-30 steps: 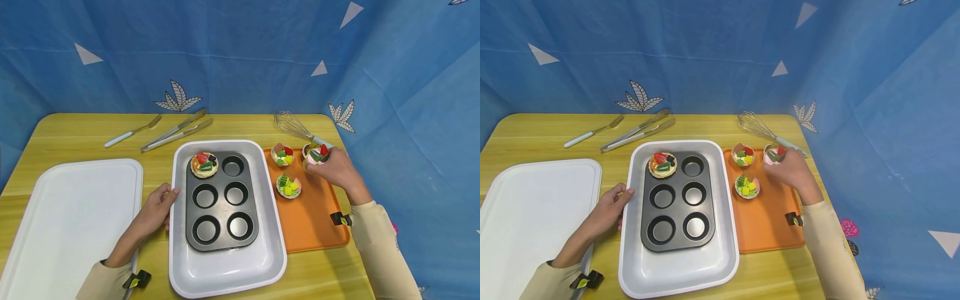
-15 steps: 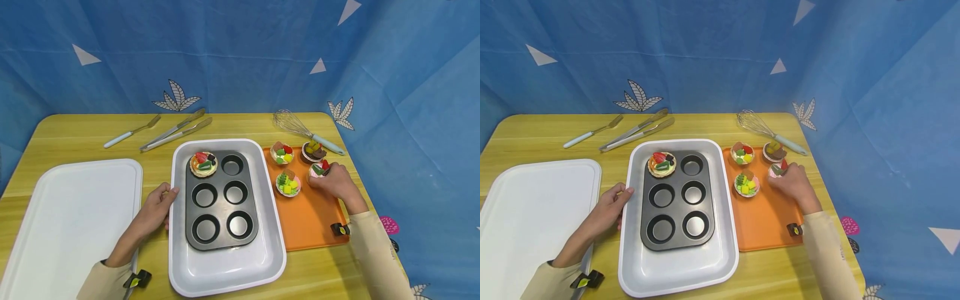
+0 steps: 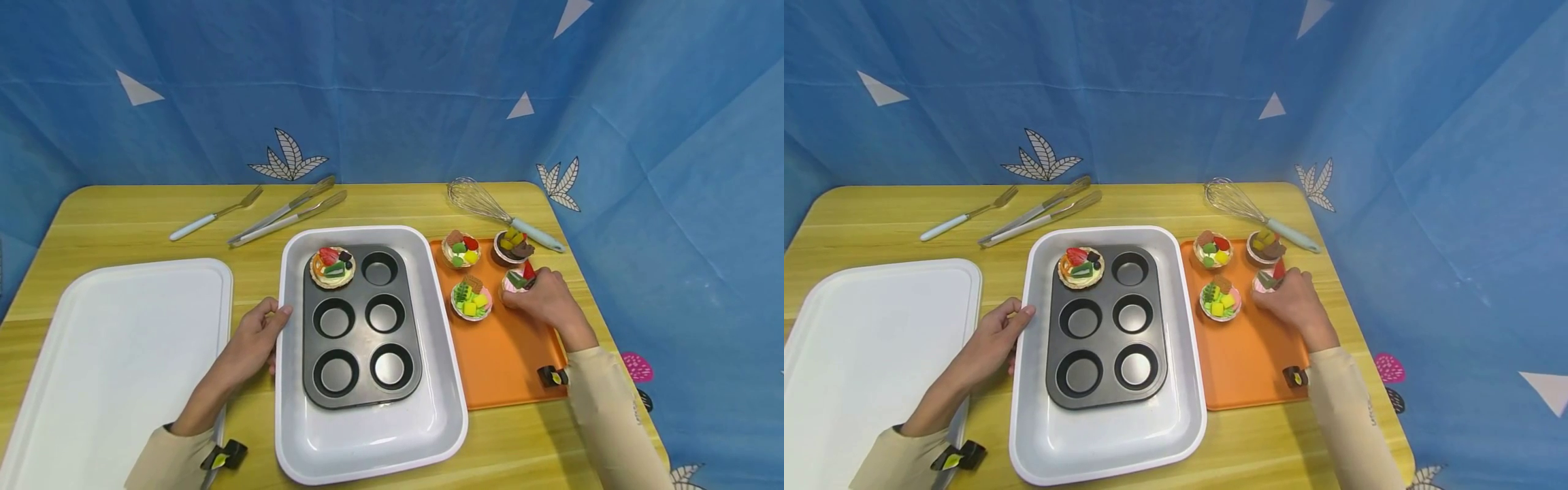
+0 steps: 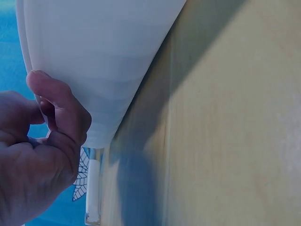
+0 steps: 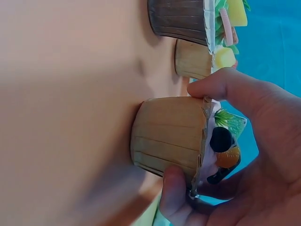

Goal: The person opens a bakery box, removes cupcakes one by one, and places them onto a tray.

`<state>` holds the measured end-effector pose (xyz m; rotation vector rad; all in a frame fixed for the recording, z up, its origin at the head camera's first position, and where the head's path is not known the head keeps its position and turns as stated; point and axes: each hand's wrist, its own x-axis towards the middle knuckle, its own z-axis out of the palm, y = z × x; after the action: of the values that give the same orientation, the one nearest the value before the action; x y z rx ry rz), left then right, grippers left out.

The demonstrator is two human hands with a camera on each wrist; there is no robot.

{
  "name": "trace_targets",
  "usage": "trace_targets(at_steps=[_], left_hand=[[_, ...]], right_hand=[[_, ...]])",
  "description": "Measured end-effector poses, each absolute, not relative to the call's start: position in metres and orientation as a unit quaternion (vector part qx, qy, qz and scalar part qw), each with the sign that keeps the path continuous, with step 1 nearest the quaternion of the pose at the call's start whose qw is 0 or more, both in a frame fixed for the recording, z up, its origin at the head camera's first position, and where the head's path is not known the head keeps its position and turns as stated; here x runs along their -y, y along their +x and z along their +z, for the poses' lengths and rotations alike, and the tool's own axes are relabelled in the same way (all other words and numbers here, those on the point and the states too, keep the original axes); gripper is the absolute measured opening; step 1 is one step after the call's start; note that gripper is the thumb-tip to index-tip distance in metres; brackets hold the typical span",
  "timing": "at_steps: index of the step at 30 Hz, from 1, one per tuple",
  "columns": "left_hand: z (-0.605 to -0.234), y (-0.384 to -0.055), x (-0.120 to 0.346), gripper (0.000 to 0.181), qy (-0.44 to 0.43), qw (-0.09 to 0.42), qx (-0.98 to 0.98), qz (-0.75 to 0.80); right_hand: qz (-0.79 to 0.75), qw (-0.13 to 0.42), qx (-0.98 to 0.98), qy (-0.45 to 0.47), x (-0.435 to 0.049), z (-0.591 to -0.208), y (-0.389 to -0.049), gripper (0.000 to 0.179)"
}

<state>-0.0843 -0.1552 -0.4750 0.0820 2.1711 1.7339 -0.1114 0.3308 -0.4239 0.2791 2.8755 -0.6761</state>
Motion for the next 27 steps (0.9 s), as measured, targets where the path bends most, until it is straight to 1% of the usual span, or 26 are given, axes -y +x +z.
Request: trace_targets(at_steps=[9, 19, 22, 25, 27], left_hand=[[-0.475, -0.084, 0.156, 0.042, 0.030, 0.182, -0.763, 0.619], [-0.474, -0.084, 0.156, 0.043, 0.031, 0.180, -0.760, 0.624], [-0.474, -0.084, 0.156, 0.043, 0.034, 0.180, -0.758, 0.625], [-0.474, -0.084, 0.156, 0.042, 0.034, 0.181, -0.757, 0.627], [-0.474, -0.084, 0.156, 0.042, 0.034, 0.183, -0.756, 0.627]], right_hand=[[-0.208, 0.116, -0.965, 0.107, -0.327, -0.420, -0.111, 0.041], [-0.196, 0.153, -0.961, 0.125, -0.324, -0.416, -0.113, 0.057], [-0.193, 0.167, -0.959, 0.120, -0.325, -0.412, -0.113, 0.066], [-0.190, 0.187, -0.956, 0.121, -0.325, -0.405, -0.112, 0.081], [-0.180, 0.195, -0.956, 0.126, -0.324, -0.397, -0.111, 0.095]])
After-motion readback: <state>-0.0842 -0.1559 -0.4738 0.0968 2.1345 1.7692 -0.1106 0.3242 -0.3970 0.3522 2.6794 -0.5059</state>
